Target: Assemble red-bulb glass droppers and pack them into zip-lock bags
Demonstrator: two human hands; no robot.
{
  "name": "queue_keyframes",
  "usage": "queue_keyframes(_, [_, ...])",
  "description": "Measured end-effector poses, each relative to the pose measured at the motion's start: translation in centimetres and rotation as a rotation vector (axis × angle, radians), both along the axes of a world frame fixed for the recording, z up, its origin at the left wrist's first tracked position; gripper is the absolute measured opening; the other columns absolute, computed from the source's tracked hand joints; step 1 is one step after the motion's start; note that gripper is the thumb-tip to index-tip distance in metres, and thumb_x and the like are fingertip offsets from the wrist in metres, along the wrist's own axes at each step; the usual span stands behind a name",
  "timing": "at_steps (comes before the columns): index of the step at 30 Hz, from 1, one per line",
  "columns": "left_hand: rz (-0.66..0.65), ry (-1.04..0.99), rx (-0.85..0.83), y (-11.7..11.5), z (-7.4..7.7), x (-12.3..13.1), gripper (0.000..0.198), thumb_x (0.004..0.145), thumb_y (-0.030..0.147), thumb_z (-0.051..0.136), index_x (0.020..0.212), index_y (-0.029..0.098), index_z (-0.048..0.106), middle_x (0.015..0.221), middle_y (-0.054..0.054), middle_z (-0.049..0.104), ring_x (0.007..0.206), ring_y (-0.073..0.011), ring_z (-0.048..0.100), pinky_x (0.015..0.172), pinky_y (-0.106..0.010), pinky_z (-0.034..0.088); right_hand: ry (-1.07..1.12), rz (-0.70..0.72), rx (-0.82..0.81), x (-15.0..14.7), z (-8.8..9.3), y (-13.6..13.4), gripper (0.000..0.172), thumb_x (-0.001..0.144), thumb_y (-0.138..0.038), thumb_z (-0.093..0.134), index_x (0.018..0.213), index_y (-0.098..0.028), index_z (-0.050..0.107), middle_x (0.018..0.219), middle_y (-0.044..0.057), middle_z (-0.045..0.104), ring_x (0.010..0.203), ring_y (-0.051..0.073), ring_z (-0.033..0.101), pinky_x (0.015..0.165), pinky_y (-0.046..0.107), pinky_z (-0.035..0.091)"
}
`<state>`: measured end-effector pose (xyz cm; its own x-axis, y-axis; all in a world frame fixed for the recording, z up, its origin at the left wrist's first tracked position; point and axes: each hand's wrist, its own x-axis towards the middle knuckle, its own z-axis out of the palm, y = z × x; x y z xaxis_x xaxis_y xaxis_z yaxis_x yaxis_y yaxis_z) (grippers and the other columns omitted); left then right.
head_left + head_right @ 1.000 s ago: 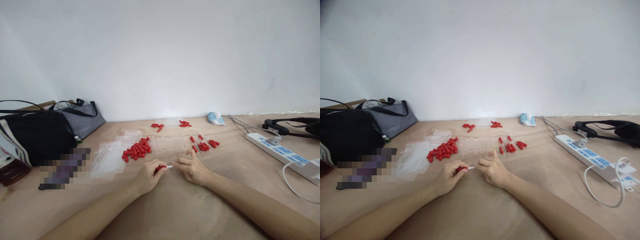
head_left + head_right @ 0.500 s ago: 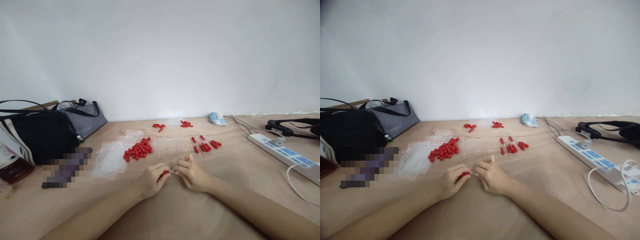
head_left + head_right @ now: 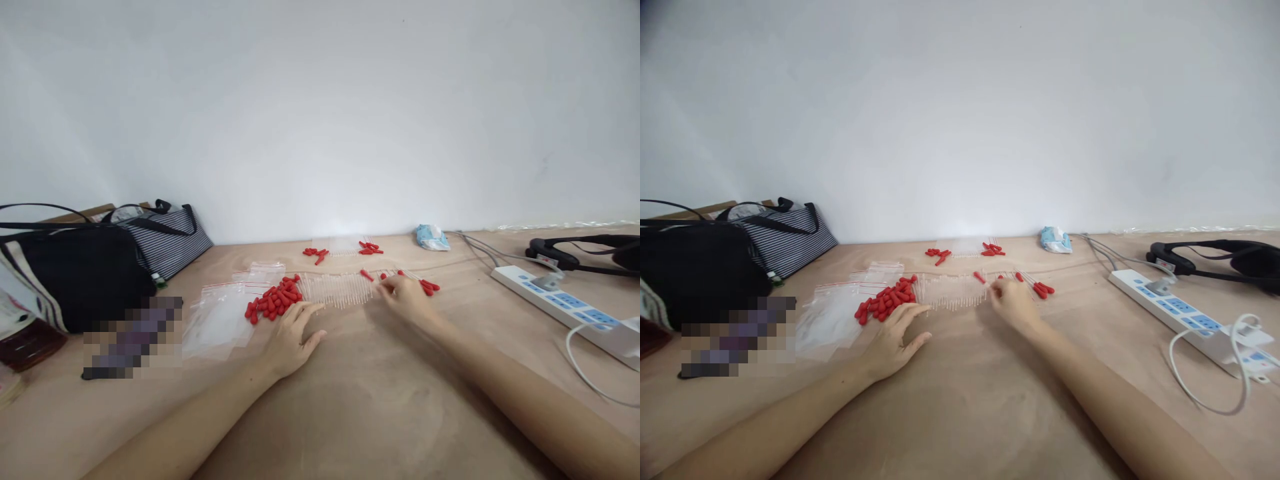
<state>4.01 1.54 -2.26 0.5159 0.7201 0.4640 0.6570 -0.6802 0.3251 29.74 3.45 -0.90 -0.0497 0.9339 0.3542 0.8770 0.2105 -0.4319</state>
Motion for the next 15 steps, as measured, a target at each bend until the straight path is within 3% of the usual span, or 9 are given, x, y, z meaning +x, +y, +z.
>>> queue_keyframes(2, [-0.016, -0.003, -0.031, -0.1, 0.0, 0.1, 0.032, 0.079, 0.023, 0.049, 0.112, 0.022, 0.047, 0.106, -0.006, 0.051, 0.101, -0.0214, 0.047, 0.087, -0.036, 0.039, -0.014, -0.23, -0.041, 1.7, -0.1, 1.6, 0.021, 0.079, -0.025, 0.044, 0.084, -0.015, 0.062, 0.078, 0.008, 0.065, 0.071, 0.018, 0.058, 0.058, 0.024, 0.034])
queue_keyframes(4, [-0.042, 0.002, -0.057, 0.0, 0.0, 0.2, 0.026, 0.079, 0.022, 0.049, 0.105, 0.021, 0.051, 0.1, -0.006, 0.053, 0.094, -0.0202, 0.05, 0.083, -0.035, 0.041, -0.057, -0.339, -0.088, 2.7, -0.3, 2.7, 0.022, 0.079, -0.023, 0.044, 0.092, -0.015, 0.06, 0.079, 0.009, 0.065, 0.072, 0.019, 0.058, 0.057, 0.024, 0.034])
queue_keyframes(9, [-0.089, 0.029, -0.094, 0.2, 0.1, 0.4, 0.011, 0.079, 0.02, 0.048, 0.086, 0.018, 0.057, 0.086, -0.005, 0.057, 0.081, -0.018, 0.052, 0.075, -0.032, 0.042, -0.17, -0.33, -0.144, 2.6, -0.9, 3.3, 0.026, 0.079, -0.017, 0.04, 0.098, -0.015, 0.057, 0.08, 0.01, 0.064, 0.077, 0.021, 0.058, 0.06, 0.025, 0.034])
queue_keyframes(15, [-0.083, 0.026, -0.123, 0.1, 0.4, 0.5, 0.011, 0.079, 0.02, 0.049, 0.083, 0.019, 0.059, 0.085, -0.005, 0.06, 0.08, -0.0184, 0.051, 0.076, -0.034, 0.041, -0.324, -0.326, -0.139, 1.9, -0.9, 2.9, 0.025, 0.08, -0.019, 0.038, 0.093, -0.015, 0.06, 0.091, 0.013, 0.061, 0.081, 0.023, 0.058, 0.071, 0.032, 0.032])
